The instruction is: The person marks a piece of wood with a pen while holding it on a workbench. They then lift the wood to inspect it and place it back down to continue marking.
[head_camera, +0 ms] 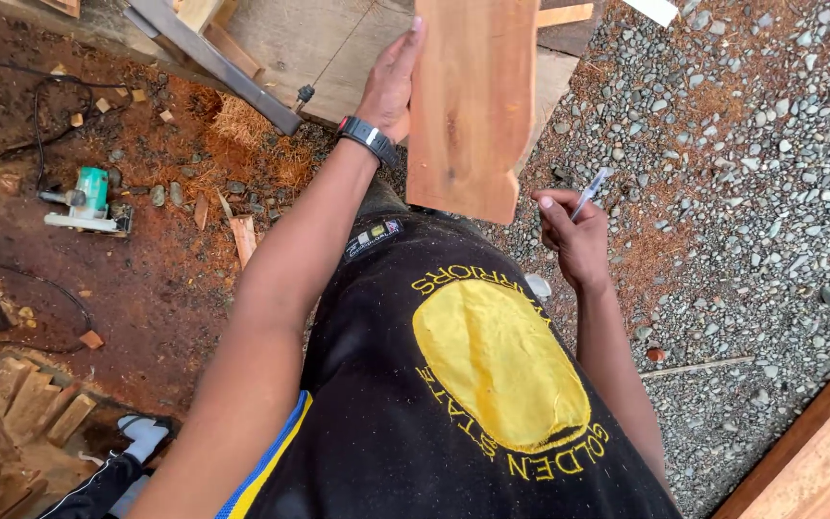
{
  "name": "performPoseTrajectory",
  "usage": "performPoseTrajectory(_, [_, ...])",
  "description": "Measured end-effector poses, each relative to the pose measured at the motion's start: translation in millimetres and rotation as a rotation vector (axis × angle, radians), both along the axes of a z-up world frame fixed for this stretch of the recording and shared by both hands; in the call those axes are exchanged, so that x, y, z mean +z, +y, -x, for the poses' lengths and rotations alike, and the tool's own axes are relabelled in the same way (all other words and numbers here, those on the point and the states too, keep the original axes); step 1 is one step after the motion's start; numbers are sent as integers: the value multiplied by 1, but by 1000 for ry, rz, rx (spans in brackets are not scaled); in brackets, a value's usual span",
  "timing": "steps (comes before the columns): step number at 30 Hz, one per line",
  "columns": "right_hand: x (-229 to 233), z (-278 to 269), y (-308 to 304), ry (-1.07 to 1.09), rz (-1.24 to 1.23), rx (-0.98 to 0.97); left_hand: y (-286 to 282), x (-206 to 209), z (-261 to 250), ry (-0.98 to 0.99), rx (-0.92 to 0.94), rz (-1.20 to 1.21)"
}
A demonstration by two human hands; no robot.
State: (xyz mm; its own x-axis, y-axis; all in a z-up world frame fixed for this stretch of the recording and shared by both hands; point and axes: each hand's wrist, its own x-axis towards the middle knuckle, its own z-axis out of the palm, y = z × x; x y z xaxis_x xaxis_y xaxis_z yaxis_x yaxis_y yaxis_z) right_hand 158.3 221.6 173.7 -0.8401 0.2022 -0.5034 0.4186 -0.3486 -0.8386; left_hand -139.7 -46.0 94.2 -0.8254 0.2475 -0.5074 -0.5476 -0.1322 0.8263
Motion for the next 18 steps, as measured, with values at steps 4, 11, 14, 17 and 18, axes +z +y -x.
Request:
performPoseTrajectory(4, [16, 27, -12, 60, 52, 82, -15, 30, -6, 52, 43, -190])
performPoseTrajectory(11, [39, 69, -35, 114, 95, 227, -33, 33, 7, -8, 158, -362])
performPoseTrajectory(14, [37, 89, -43, 114, 81, 226, -38, 27, 13, -13, 192, -366])
performPoseTrajectory(17, [26, 112, -47, 38, -9, 169, -48, 23, 17, -24, 224, -291])
performPoseTrajectory(18, [21, 121, -47, -25, -93, 126, -52, 23, 18, -26, 224, -232])
